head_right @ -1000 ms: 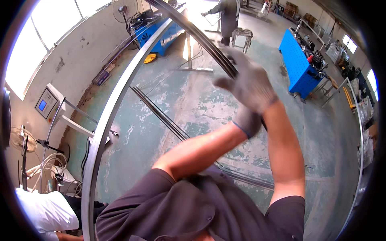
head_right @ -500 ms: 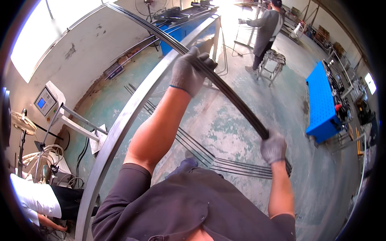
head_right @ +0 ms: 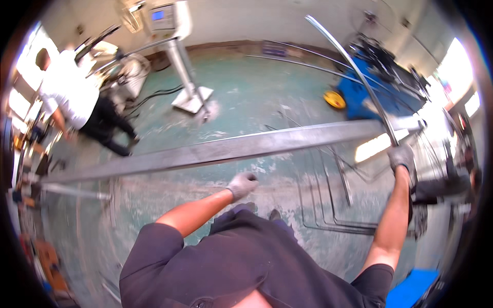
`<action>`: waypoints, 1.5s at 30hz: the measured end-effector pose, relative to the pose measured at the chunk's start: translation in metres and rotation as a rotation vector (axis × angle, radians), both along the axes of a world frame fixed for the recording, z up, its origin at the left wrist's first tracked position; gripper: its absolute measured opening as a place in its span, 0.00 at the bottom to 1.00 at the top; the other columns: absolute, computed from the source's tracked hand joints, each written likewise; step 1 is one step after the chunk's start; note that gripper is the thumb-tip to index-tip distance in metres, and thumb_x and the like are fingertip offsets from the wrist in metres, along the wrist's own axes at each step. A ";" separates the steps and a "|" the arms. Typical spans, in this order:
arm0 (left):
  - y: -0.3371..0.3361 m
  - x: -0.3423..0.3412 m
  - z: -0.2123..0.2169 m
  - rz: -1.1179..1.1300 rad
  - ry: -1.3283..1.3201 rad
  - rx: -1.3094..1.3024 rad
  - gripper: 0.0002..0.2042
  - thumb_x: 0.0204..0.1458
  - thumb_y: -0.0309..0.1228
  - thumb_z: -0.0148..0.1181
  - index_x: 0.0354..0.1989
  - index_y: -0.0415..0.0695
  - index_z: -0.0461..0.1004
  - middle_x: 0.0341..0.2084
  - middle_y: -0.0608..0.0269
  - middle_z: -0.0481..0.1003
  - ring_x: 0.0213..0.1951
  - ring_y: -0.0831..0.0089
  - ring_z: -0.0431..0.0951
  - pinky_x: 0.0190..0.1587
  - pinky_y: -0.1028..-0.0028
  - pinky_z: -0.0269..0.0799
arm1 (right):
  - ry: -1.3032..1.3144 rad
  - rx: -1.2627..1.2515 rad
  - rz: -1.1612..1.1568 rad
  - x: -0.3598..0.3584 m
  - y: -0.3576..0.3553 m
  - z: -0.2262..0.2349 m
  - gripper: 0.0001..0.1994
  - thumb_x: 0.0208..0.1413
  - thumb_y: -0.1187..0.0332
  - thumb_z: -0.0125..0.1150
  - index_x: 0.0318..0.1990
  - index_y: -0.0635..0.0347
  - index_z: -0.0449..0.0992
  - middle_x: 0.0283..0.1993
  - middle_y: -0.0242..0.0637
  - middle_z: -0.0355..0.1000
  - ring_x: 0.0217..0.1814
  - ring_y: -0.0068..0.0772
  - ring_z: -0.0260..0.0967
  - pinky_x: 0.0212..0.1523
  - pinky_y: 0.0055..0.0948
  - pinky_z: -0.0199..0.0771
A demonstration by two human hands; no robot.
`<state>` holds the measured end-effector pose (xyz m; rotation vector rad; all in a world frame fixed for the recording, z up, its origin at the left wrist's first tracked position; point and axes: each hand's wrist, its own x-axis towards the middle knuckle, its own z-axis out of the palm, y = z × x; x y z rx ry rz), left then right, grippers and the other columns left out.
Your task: The person collaborates with a coworker to assemble metal frames by picking up bent metal bars, aligning them into rectangular shapes, and placing them onto a metal rack. The person repeatedly handles the bars, coordinating with the coworker to complete the assembly.
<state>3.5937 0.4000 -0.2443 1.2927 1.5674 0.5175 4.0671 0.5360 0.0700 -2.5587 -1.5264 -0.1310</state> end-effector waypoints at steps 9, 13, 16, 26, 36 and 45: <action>-0.196 -0.104 -0.012 1.275 -0.433 -0.076 0.11 0.57 0.30 0.64 0.45 0.40 0.78 0.27 0.64 0.78 0.27 0.75 0.77 0.31 0.70 0.77 | -0.351 0.590 0.326 0.010 0.091 -0.031 0.28 0.61 0.60 0.68 0.66 0.60 0.73 0.58 0.55 0.79 0.60 0.56 0.77 0.62 0.48 0.77; -0.295 -0.086 -0.065 1.282 -0.395 -0.149 0.09 0.58 0.30 0.64 0.44 0.40 0.78 0.27 0.64 0.78 0.26 0.75 0.77 0.32 0.71 0.77 | 0.228 1.021 0.916 -0.190 -0.039 -0.060 0.17 0.65 0.71 0.69 0.59 0.65 0.76 0.56 0.47 0.78 0.56 0.49 0.77 0.60 0.44 0.80; -0.351 -0.103 -0.072 1.370 -0.458 -0.145 0.07 0.60 0.29 0.65 0.42 0.40 0.77 0.28 0.63 0.79 0.26 0.75 0.77 0.31 0.71 0.76 | 0.559 0.846 1.567 -0.366 -0.176 -0.076 0.11 0.54 0.83 0.68 0.44 0.62 0.79 0.43 0.42 0.79 0.47 0.49 0.79 0.51 0.44 0.80; -0.663 -0.268 -0.067 1.958 -0.562 -0.077 0.09 0.59 0.26 0.65 0.46 0.39 0.76 0.30 0.59 0.80 0.27 0.70 0.81 0.28 0.71 0.79 | 0.530 -0.414 1.902 -0.714 -0.367 -0.218 0.04 0.53 0.72 0.68 0.36 0.58 0.84 0.38 0.46 0.82 0.44 0.54 0.80 0.46 0.46 0.80; -0.809 -0.562 -0.072 2.103 -0.511 0.079 0.09 0.57 0.26 0.65 0.43 0.36 0.80 0.28 0.61 0.79 0.27 0.71 0.78 0.31 0.70 0.76 | -0.166 -1.013 1.643 -0.985 -0.425 -0.375 0.17 0.59 0.56 0.61 0.46 0.55 0.88 0.50 0.52 0.83 0.55 0.56 0.81 0.59 0.46 0.81; -0.895 -0.844 0.032 2.107 -0.304 0.106 0.14 0.61 0.27 0.66 0.53 0.33 0.78 0.40 0.53 0.83 0.38 0.66 0.85 0.43 0.68 0.85 | -0.119 -1.045 1.972 -1.433 -0.615 -0.386 0.19 0.57 0.55 0.63 0.51 0.53 0.86 0.51 0.51 0.83 0.57 0.57 0.80 0.59 0.48 0.79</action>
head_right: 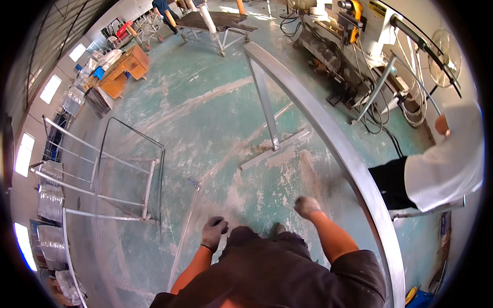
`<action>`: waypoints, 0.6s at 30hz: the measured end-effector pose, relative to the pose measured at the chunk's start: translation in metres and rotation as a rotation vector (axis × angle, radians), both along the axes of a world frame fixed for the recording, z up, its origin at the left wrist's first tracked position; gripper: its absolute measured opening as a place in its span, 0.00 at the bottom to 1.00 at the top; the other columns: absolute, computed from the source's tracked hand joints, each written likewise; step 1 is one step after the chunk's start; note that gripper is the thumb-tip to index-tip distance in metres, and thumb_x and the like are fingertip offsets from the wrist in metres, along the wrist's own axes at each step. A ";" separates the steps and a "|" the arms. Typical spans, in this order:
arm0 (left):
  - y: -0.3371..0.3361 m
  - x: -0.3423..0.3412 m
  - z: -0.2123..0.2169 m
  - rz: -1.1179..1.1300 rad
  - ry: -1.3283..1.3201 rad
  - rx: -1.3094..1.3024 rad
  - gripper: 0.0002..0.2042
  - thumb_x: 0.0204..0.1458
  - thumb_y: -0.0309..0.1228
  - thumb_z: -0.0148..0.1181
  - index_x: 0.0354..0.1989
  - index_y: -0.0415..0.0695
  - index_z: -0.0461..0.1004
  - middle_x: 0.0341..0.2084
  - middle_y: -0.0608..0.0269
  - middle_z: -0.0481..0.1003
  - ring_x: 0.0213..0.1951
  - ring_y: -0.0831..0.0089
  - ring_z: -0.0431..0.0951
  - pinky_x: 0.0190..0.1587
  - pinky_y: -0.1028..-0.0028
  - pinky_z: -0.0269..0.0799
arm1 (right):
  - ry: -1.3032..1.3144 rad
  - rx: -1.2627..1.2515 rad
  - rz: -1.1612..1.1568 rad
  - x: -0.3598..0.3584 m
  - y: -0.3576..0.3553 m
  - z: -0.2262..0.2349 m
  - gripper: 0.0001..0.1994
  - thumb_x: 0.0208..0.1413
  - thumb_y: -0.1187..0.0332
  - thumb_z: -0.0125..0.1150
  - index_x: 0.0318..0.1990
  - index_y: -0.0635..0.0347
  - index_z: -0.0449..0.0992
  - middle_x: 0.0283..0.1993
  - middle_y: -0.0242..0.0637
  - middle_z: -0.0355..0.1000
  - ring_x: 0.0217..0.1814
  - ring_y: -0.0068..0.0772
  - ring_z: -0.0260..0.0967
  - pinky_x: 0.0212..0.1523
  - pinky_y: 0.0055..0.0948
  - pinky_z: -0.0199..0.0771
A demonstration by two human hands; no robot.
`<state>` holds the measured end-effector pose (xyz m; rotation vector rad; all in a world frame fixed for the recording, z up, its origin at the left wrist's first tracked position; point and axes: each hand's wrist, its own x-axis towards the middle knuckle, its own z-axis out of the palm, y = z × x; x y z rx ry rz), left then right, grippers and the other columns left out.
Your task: The person collaborates with a coworker to assemble metal frames by picking up bent metal bars, aligning them into rectangular shapes, and placing them onto a metal rack. The person repeatedly handles the bars, coordinating with the coworker to complete the assembly.
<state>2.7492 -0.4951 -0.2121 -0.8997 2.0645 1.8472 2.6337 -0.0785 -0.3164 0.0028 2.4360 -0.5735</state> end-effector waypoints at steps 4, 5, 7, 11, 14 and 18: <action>-0.061 -0.123 -0.026 0.278 -0.055 0.233 0.12 0.63 0.24 0.62 0.53 0.34 0.76 0.39 0.52 0.83 0.36 0.65 0.84 0.42 0.66 0.84 | 0.135 -0.209 0.026 -0.184 -0.120 0.041 0.19 0.58 0.56 0.64 0.53 0.51 0.85 0.49 0.47 0.84 0.55 0.54 0.81 0.57 0.47 0.80; -0.082 -0.154 -0.044 0.282 -0.089 0.264 0.12 0.63 0.24 0.61 0.53 0.35 0.76 0.39 0.52 0.83 0.35 0.64 0.84 0.42 0.66 0.85 | 0.162 -0.228 0.028 -0.227 -0.145 0.043 0.18 0.58 0.56 0.64 0.52 0.51 0.84 0.49 0.46 0.84 0.55 0.53 0.81 0.57 0.47 0.80; -0.139 -0.208 -0.124 0.177 -0.010 0.174 0.12 0.63 0.24 0.61 0.53 0.35 0.75 0.38 0.51 0.83 0.35 0.63 0.84 0.41 0.65 0.84 | 0.202 -0.282 0.049 -0.301 -0.197 0.052 0.18 0.58 0.56 0.65 0.52 0.52 0.84 0.48 0.44 0.84 0.54 0.53 0.81 0.57 0.46 0.80; -0.176 -0.391 -0.060 0.123 -0.072 0.245 0.12 0.63 0.25 0.62 0.53 0.34 0.75 0.37 0.52 0.83 0.36 0.65 0.84 0.39 0.66 0.81 | 0.127 -0.207 -0.102 -0.421 -0.242 0.065 0.17 0.57 0.57 0.66 0.51 0.51 0.85 0.50 0.43 0.84 0.55 0.51 0.81 0.58 0.45 0.79; -0.204 -0.541 -0.018 -0.019 -0.058 0.140 0.13 0.63 0.25 0.62 0.53 0.34 0.75 0.38 0.54 0.82 0.38 0.66 0.84 0.42 0.66 0.82 | 0.101 -0.205 -0.143 -0.508 -0.277 0.053 0.17 0.57 0.57 0.66 0.51 0.49 0.85 0.51 0.45 0.84 0.57 0.50 0.80 0.60 0.45 0.79; -0.233 -0.719 0.004 -0.136 0.041 0.069 0.12 0.62 0.27 0.63 0.51 0.34 0.77 0.37 0.57 0.82 0.39 0.67 0.83 0.45 0.65 0.83 | 0.004 -0.210 -0.263 -0.655 -0.319 0.044 0.17 0.54 0.56 0.68 0.50 0.49 0.86 0.52 0.48 0.83 0.60 0.51 0.79 0.61 0.43 0.78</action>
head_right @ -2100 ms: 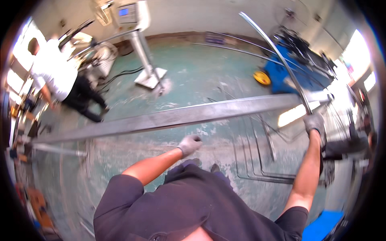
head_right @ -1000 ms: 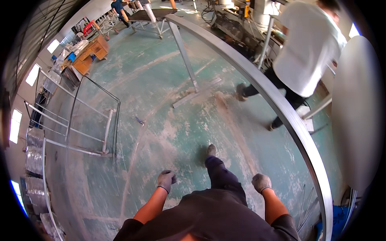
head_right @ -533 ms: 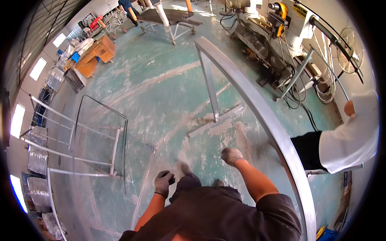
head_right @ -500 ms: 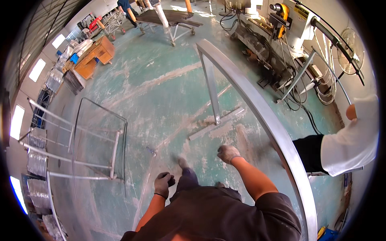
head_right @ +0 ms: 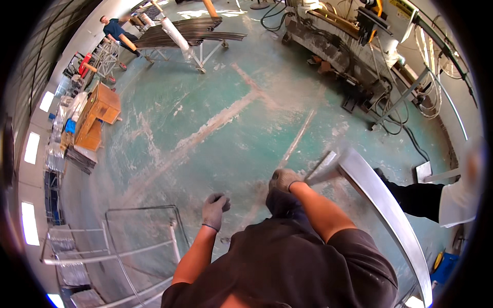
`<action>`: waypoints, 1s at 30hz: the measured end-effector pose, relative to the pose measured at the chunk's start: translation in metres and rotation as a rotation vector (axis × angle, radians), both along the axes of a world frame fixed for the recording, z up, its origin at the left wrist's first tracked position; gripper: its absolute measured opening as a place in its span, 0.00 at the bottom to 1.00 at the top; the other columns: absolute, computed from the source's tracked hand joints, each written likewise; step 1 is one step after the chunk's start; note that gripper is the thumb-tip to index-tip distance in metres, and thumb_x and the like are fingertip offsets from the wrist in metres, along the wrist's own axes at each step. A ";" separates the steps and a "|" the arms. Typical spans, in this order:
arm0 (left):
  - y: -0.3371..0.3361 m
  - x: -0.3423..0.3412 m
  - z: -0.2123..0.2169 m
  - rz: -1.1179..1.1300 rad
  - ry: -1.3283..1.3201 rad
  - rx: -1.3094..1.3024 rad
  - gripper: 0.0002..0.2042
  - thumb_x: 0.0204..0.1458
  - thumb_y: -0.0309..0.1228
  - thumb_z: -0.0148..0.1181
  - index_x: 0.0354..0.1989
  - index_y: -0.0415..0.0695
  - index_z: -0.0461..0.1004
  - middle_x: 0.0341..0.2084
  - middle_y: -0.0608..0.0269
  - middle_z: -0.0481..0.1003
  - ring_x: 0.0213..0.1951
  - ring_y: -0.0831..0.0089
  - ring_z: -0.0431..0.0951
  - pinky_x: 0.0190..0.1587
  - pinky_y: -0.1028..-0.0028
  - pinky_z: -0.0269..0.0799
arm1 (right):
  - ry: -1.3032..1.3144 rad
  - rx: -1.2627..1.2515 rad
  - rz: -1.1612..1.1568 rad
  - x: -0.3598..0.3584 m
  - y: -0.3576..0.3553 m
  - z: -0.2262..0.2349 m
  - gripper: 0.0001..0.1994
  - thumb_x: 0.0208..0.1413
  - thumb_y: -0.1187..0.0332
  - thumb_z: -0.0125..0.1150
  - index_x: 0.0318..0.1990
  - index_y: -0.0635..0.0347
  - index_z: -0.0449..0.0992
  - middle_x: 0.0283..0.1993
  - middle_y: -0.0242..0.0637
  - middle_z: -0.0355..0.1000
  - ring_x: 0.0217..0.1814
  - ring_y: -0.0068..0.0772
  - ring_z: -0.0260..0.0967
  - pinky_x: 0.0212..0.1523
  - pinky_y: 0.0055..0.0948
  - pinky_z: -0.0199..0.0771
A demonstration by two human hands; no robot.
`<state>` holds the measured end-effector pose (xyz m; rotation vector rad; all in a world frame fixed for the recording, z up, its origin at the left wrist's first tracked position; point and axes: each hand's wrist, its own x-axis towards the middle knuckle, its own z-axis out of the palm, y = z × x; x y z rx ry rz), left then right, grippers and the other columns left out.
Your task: The person collaborates with a coworker to assemble metal frames by picking up bent metal bars, aligning them into rectangular shapes, and placing them onto a metal rack. The person repeatedly handles the bars, coordinating with the coworker to complete the assembly.
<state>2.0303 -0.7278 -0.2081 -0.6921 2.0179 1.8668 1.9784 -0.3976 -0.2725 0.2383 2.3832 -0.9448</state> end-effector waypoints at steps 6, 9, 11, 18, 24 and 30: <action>0.005 -0.237 -0.007 0.001 0.005 0.066 0.11 0.63 0.28 0.62 0.50 0.34 0.77 0.39 0.55 0.82 0.37 0.64 0.83 0.44 0.63 0.84 | 0.006 -0.118 -0.246 -0.287 -0.039 -0.066 0.20 0.54 0.57 0.69 0.52 0.53 0.86 0.52 0.48 0.84 0.58 0.51 0.81 0.61 0.43 0.79; 0.000 -0.324 -0.013 0.093 -0.206 0.154 0.15 0.61 0.28 0.64 0.54 0.34 0.75 0.40 0.53 0.82 0.37 0.62 0.84 0.44 0.63 0.83 | -0.002 -0.147 -0.294 -0.416 -0.034 -0.066 0.20 0.54 0.57 0.69 0.52 0.54 0.86 0.53 0.49 0.84 0.59 0.52 0.80 0.61 0.43 0.79; 0.009 -0.385 0.006 0.104 -0.286 0.166 0.18 0.59 0.26 0.65 0.56 0.34 0.74 0.39 0.52 0.82 0.37 0.62 0.84 0.42 0.62 0.83 | 0.003 -0.179 -0.333 -0.492 -0.024 -0.044 0.21 0.54 0.57 0.69 0.52 0.56 0.86 0.52 0.50 0.84 0.58 0.52 0.81 0.61 0.43 0.79; 0.010 -0.630 -0.034 0.208 -0.212 0.162 0.15 0.61 0.27 0.63 0.54 0.35 0.74 0.38 0.51 0.83 0.35 0.59 0.85 0.41 0.60 0.85 | 0.233 -0.079 -0.265 -0.774 0.063 -0.038 0.24 0.53 0.54 0.71 0.54 0.59 0.85 0.54 0.51 0.83 0.60 0.52 0.80 0.62 0.42 0.78; 0.066 -0.862 -0.078 -0.090 -0.189 0.068 0.15 0.62 0.28 0.64 0.54 0.33 0.76 0.40 0.51 0.84 0.39 0.62 0.87 0.44 0.65 0.84 | 0.341 0.038 -0.277 -1.031 0.120 -0.017 0.31 0.51 0.55 0.77 0.61 0.61 0.79 0.56 0.49 0.82 0.59 0.51 0.80 0.61 0.42 0.78; 0.101 -1.050 -0.027 0.039 -0.084 0.106 0.09 0.64 0.28 0.62 0.49 0.38 0.75 0.37 0.58 0.81 0.35 0.68 0.83 0.42 0.68 0.83 | 0.320 0.317 -0.125 -1.208 0.129 -0.033 0.43 0.45 0.50 0.79 0.69 0.57 0.71 0.62 0.49 0.76 0.64 0.51 0.75 0.68 0.42 0.74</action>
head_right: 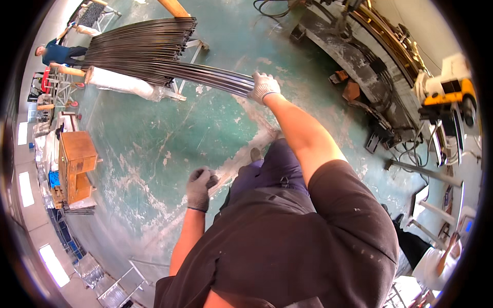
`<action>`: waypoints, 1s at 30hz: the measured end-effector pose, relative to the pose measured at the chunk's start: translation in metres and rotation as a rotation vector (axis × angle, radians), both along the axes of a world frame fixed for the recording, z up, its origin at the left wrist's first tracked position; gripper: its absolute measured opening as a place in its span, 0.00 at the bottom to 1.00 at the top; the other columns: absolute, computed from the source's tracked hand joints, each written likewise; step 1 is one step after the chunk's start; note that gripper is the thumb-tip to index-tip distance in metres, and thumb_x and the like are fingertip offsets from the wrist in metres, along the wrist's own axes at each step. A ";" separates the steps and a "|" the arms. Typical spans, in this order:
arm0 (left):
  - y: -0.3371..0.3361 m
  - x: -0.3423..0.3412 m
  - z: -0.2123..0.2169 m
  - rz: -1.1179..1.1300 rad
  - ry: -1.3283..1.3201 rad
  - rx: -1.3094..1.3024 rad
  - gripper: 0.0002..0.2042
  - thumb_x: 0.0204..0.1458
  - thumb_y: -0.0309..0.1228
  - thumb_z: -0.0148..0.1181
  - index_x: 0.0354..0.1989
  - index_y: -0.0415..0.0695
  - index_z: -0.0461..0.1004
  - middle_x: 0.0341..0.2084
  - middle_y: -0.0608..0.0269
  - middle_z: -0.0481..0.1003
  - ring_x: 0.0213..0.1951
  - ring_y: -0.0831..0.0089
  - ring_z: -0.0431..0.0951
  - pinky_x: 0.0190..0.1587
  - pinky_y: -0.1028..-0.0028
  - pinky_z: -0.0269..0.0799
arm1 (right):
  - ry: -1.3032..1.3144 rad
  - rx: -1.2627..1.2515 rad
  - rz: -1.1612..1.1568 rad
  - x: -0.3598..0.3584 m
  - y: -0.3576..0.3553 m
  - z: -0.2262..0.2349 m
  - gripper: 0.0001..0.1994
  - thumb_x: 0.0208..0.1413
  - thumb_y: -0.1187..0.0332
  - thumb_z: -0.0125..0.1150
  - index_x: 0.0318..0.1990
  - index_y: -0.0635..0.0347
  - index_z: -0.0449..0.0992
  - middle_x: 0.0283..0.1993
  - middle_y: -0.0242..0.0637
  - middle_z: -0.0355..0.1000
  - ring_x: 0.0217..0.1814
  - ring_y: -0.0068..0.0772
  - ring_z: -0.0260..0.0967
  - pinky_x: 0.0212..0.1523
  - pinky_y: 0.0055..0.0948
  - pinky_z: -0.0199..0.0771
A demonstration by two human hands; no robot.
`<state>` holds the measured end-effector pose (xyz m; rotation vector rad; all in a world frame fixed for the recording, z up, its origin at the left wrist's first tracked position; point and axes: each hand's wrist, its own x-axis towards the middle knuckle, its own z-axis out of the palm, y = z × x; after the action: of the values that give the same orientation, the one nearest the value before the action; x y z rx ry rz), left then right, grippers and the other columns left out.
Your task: The person collaborates with a coworker to assemble metal frames by picking up bent metal bars, aligning them into rectangular shapes, and placing them onto a metal rack. The person repeatedly handles the bars, coordinating with the coworker to complete the assembly.
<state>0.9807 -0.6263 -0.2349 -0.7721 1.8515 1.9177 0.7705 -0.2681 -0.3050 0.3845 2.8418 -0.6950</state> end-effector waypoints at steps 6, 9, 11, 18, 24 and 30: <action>0.017 -0.115 0.032 0.218 -0.018 -0.172 0.11 0.64 0.25 0.60 0.53 0.37 0.74 0.39 0.52 0.82 0.36 0.64 0.84 0.42 0.65 0.85 | -0.480 -0.191 0.209 -0.156 0.030 -0.110 0.39 0.42 0.52 0.83 0.63 0.58 0.79 0.55 0.50 0.82 0.58 0.48 0.81 0.60 0.42 0.80; 0.037 -0.118 0.025 0.383 -0.092 -0.099 0.12 0.65 0.26 0.59 0.55 0.37 0.73 0.40 0.49 0.82 0.36 0.61 0.84 0.42 0.62 0.86 | -0.565 -0.309 0.242 -0.166 0.029 -0.117 0.29 0.39 0.54 0.85 0.51 0.57 0.88 0.48 0.45 0.85 0.52 0.41 0.83 0.55 0.40 0.80; 0.065 -0.119 0.020 0.385 -0.196 -0.042 0.13 0.65 0.26 0.59 0.56 0.36 0.73 0.40 0.49 0.81 0.36 0.60 0.84 0.42 0.61 0.86 | -0.611 -0.398 0.260 -0.174 0.034 -0.100 0.30 0.39 0.55 0.85 0.51 0.58 0.87 0.45 0.44 0.85 0.49 0.40 0.83 0.53 0.40 0.80; 0.124 -0.172 0.012 0.262 -0.266 -0.026 0.13 0.67 0.27 0.57 0.56 0.34 0.73 0.41 0.50 0.81 0.37 0.63 0.84 0.43 0.63 0.85 | -0.678 -0.478 0.279 -0.201 0.059 -0.081 0.29 0.41 0.55 0.85 0.50 0.60 0.87 0.39 0.39 0.85 0.38 0.33 0.83 0.45 0.36 0.82; 0.134 -0.234 0.012 0.213 -0.168 -0.040 0.12 0.66 0.27 0.58 0.55 0.35 0.72 0.40 0.52 0.81 0.36 0.65 0.84 0.42 0.66 0.85 | -0.644 -0.466 0.200 -0.204 0.065 -0.068 0.28 0.42 0.53 0.82 0.49 0.60 0.87 0.42 0.45 0.85 0.44 0.38 0.84 0.48 0.38 0.82; 0.138 -0.238 0.003 0.173 -0.168 -0.023 0.13 0.65 0.27 0.60 0.54 0.34 0.73 0.40 0.52 0.81 0.34 0.65 0.84 0.42 0.65 0.85 | -0.497 -0.328 0.308 -0.188 0.050 -0.112 0.27 0.43 0.54 0.80 0.50 0.58 0.86 0.47 0.49 0.84 0.52 0.47 0.82 0.55 0.43 0.79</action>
<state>0.7423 -0.4882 -0.2319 -1.0973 1.7576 1.8705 0.5825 -0.2179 -0.4172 0.0492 2.2059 -0.8416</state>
